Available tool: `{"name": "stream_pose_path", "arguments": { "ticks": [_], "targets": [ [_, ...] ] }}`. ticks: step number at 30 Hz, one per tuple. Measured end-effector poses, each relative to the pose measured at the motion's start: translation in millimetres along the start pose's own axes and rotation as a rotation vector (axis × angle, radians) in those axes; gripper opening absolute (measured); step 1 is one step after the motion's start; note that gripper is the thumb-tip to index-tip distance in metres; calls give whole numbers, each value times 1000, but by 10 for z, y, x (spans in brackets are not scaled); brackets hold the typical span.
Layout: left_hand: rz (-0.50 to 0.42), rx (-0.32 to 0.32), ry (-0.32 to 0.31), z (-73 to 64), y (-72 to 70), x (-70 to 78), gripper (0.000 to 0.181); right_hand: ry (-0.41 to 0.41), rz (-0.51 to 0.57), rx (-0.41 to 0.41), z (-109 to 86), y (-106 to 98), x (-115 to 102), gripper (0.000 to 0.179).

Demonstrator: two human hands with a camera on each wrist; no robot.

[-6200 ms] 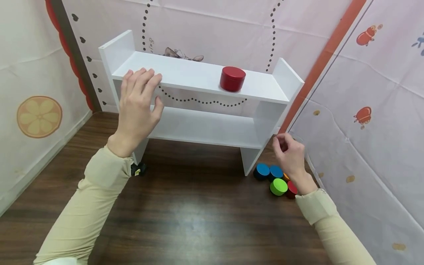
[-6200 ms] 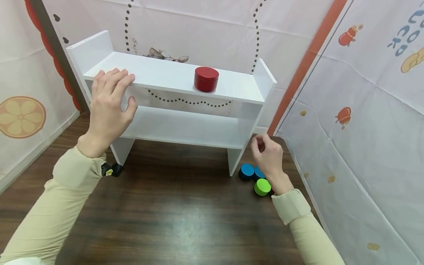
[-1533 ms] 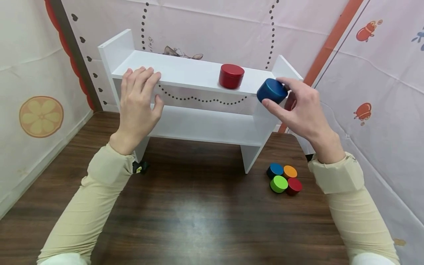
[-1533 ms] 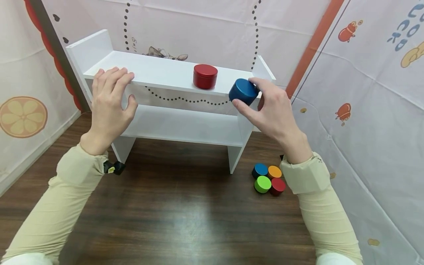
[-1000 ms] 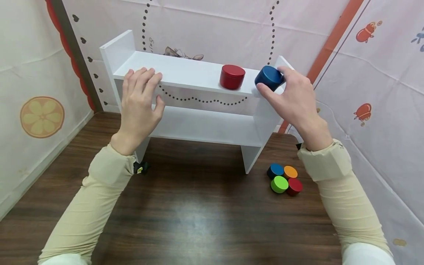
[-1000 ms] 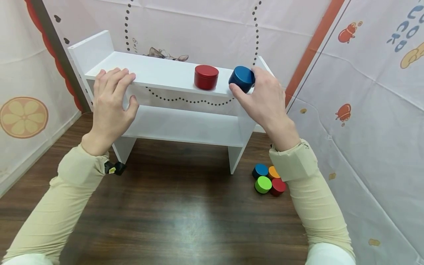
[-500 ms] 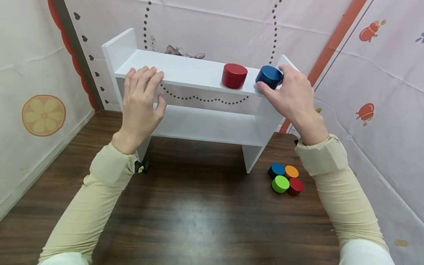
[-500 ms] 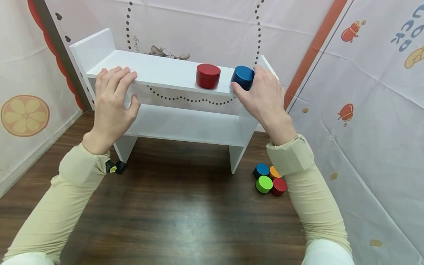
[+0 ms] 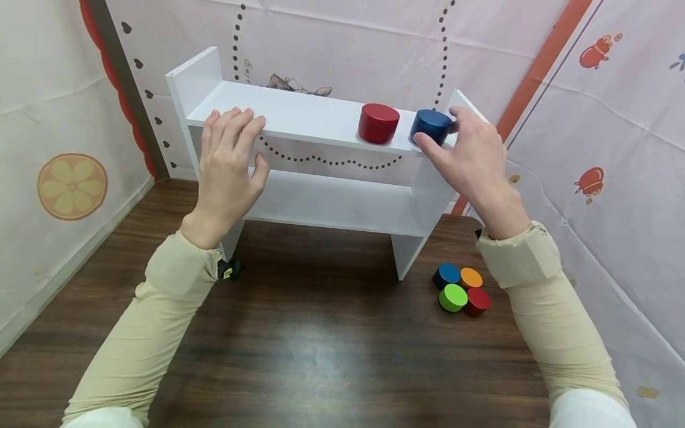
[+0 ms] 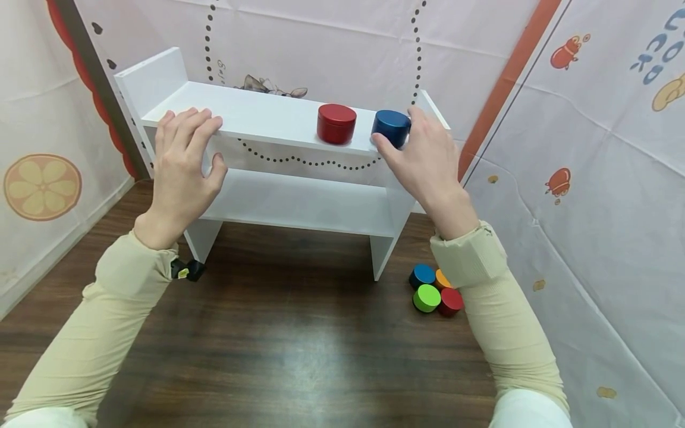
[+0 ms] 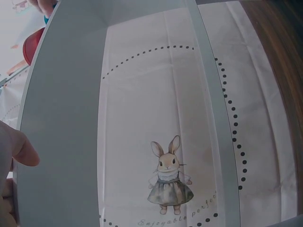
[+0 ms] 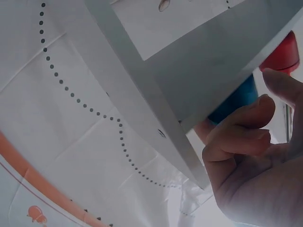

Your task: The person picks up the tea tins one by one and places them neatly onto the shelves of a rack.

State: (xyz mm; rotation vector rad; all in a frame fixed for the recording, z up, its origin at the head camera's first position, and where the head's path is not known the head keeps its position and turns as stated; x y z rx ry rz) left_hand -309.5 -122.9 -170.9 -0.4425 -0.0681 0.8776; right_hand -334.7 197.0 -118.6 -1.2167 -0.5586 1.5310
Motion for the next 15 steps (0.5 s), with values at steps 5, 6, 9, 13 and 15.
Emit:
{"name": "stream_pose_path", "arguments": {
  "ticks": [5, 6, 9, 13, 15],
  "targets": [
    [0, -1, -3, -9, 6, 0, 45, -48, 116, 145, -237, -206, 99, 63],
    [0, -1, -5, -13, 6, -1, 45, -66, 141, 173, -292, -235, 129, 59],
    [2, -4, -7, -18, 3, -7, 45, -124, 178, 242, -442, -240, 284, 52],
    [4, -2, -5, -12, 0, -11, 45, -127, 137, 233, -582, 17, 645, 45],
    [1, 4, -3, -3, 0, -10, 45, -77, 82, 160, -641, 250, 878, 44]
  ]
}}
Point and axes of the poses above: each hand's wrist, its own z-axis towards the middle knuckle, its own y-axis out of the palm, x = y × z, the point moved 10 cm from there along z, towards the middle knuckle, and after that the axes turned 15 degrees about y, right-handed, at the moved point
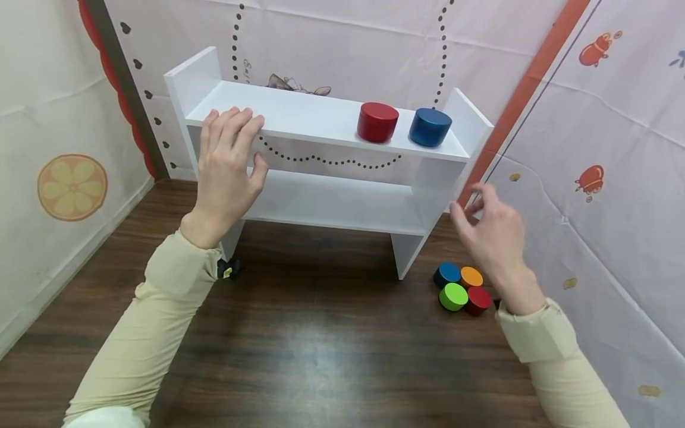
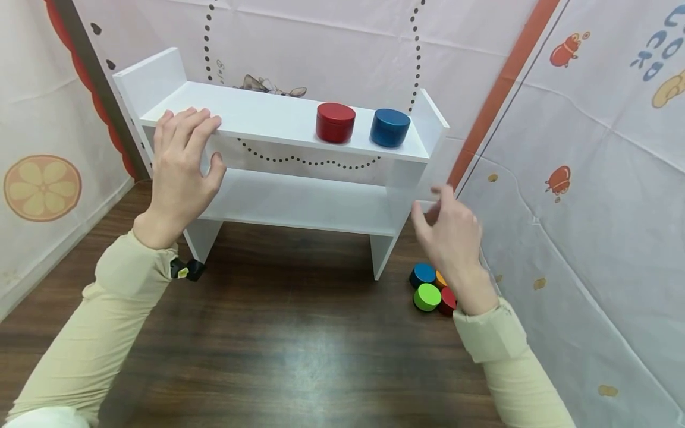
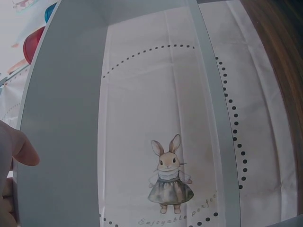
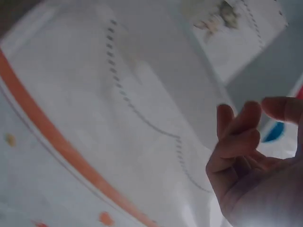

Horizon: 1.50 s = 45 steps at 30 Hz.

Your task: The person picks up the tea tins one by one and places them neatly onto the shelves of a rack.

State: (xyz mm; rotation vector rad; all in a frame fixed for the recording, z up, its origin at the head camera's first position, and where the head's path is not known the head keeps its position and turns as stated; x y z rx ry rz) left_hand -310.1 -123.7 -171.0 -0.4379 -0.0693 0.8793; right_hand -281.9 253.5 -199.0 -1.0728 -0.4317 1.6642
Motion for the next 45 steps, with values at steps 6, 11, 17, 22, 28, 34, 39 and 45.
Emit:
{"name": "stream_pose_path", "arguments": {
  "ticks": [6, 11, 17, 22, 28, 34, 39, 45],
  "targets": [
    [5, -4, 4, -5, 6, 1, 45, 202, -211, -358, -457, 699, 783, 60],
    [8, -7, 4, -8, 6, 1, 45, 300, -377, -550, -803, 1085, 1256, 71],
    [-1, -4, -9, 4, 9, 3, 45, 350, -476, -634, -959, 1300, 1531, 69],
    [5, 0, -13, 13, -7, 14, 45, 340, -515, -652, -970, 1350, 1559, 63],
    [-3, 9, -17, 16, -2, 11, 45, 330, -508, -654, -988, 1379, 1536, 57],
    [-13, 15, -18, 16, 5, 13, 45, 277, -450, -610, -1030, 1389, 1454, 58],
    [-16, 1, -21, 3, 24, 15, 44, 249, -394, -633, -1075, 1456, 1459, 62],
    [-37, 37, -20, 8, 0, 1, 45, 283, -282, -600, -1026, 1517, 1529, 56]
  ]
}}
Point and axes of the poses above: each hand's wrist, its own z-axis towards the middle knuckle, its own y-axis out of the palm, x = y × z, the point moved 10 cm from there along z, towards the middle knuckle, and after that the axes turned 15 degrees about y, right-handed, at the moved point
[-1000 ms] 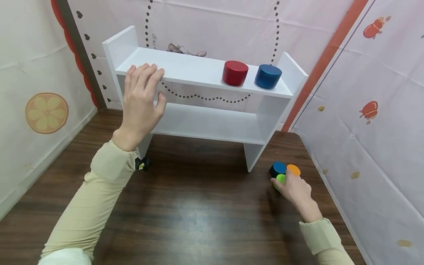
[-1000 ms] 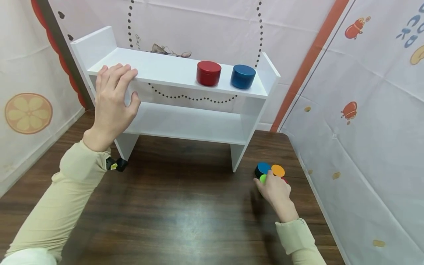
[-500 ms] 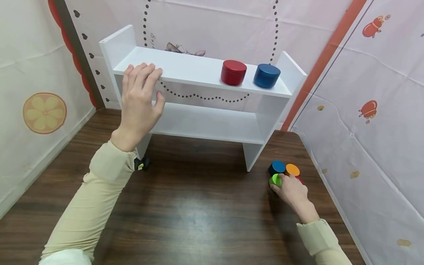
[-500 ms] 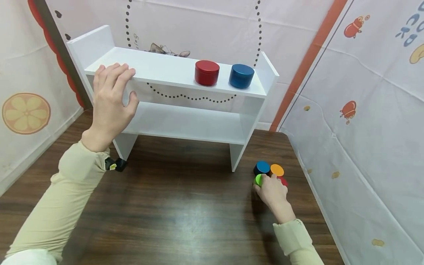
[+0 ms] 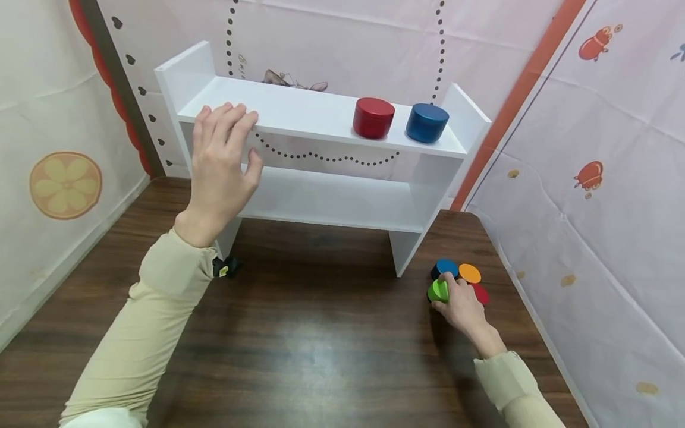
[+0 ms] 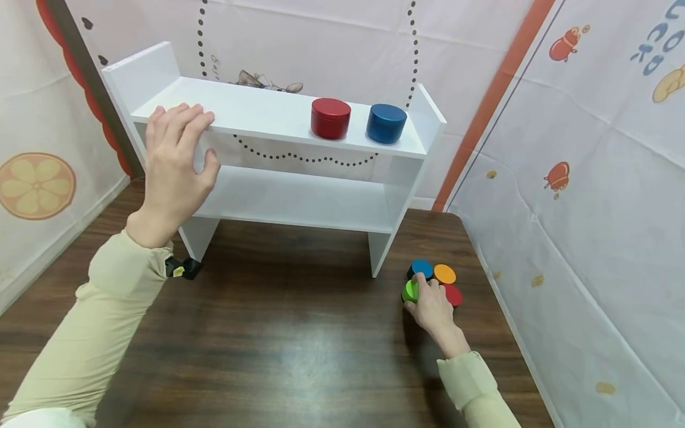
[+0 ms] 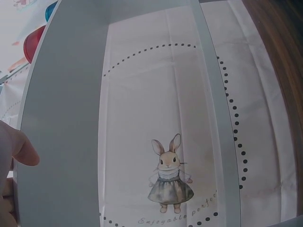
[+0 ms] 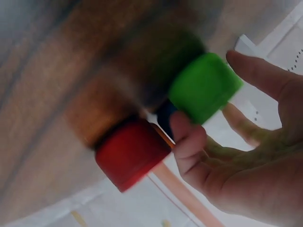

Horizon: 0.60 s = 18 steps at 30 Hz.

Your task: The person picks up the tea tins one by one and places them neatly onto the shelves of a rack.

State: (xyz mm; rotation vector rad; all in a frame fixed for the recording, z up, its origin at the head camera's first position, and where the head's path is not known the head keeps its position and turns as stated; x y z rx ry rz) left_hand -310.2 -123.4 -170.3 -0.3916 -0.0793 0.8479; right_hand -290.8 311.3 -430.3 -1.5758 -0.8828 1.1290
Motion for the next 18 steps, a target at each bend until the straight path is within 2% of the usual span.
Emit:
{"name": "stream_pose_path", "arguments": {
  "ticks": [5, 10, 14, 18],
  "targets": [
    [2, 5, 0, 0, -15, -7, 44, -15, 55, 21, 72, 37, -26, 54],
    [6, 9, 13, 7, -31, -19, 44, -27, 111, 51, 116, 50, -96, 61],
    [7, 9, 26, 18, -22, -7, 44, -5, 155, 53, 110, 56, -127, 68],
    [15, -7, 14, 12, -21, -2, 44, -39, 200, 48, 68, 42, -220, 65]
  ]
}}
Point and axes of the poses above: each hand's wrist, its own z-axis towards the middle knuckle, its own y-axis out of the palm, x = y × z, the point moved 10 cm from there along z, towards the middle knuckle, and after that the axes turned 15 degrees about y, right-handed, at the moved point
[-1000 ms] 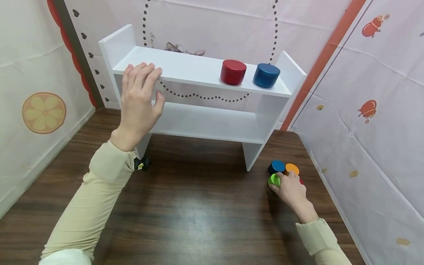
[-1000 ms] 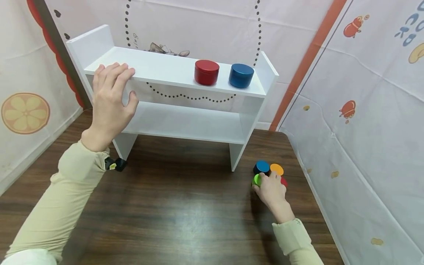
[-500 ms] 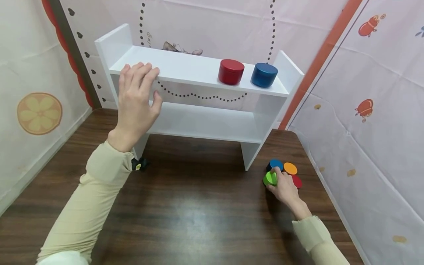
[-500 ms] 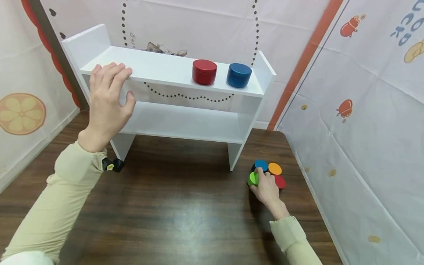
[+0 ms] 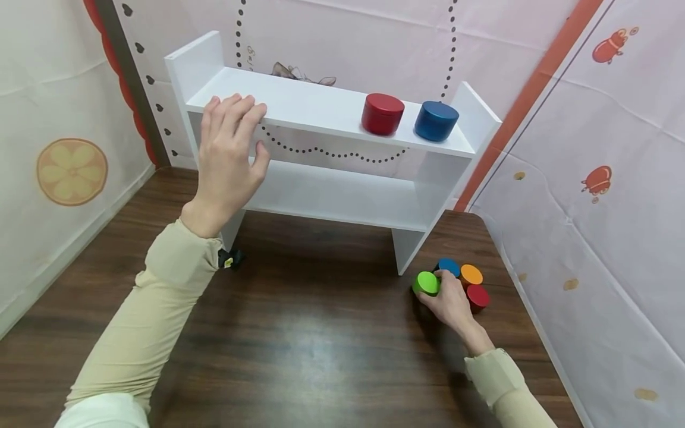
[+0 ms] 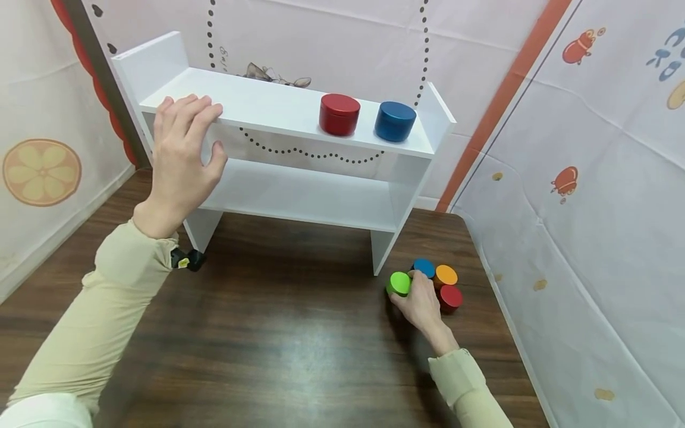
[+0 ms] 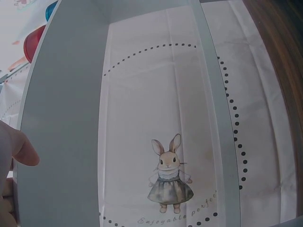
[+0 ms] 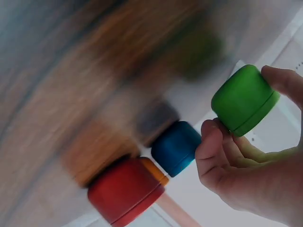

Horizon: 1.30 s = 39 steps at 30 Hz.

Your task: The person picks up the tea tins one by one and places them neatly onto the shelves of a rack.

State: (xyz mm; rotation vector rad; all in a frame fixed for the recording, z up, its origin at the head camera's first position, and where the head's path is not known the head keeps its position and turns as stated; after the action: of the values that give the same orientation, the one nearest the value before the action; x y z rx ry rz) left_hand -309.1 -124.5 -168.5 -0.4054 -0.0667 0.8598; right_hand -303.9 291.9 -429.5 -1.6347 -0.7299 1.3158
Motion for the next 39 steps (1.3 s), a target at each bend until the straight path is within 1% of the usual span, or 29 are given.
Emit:
{"name": "stream_pose_path", "arguments": {
  "ticks": [6, 14, 19, 26, 32, 39],
  "targets": [
    [11, -22, -11, 12, 14, -7, 44, -84, 65, 13, -82, -70, -206, 58],
    [15, -22, -16, 6, -9, -12, 44, -205, 171, 30, -209, -193, -603, 57],
    [11, -20, -13, 4, -5, -17, 45, -252, 200, 43, -283, -248, -857, 56],
    [20, -42, -6, -2, 22, -8, 45, -338, 243, 36, -389, -343, -1177, 56],
    [15, -31, -7, -2, 22, -5, 45, -393, 272, 42, -435, -494, -1444, 57],
    [15, -37, -7, -6, 20, 0, 45, -478, 296, 74, -471, -690, -1785, 54]
  ]
}}
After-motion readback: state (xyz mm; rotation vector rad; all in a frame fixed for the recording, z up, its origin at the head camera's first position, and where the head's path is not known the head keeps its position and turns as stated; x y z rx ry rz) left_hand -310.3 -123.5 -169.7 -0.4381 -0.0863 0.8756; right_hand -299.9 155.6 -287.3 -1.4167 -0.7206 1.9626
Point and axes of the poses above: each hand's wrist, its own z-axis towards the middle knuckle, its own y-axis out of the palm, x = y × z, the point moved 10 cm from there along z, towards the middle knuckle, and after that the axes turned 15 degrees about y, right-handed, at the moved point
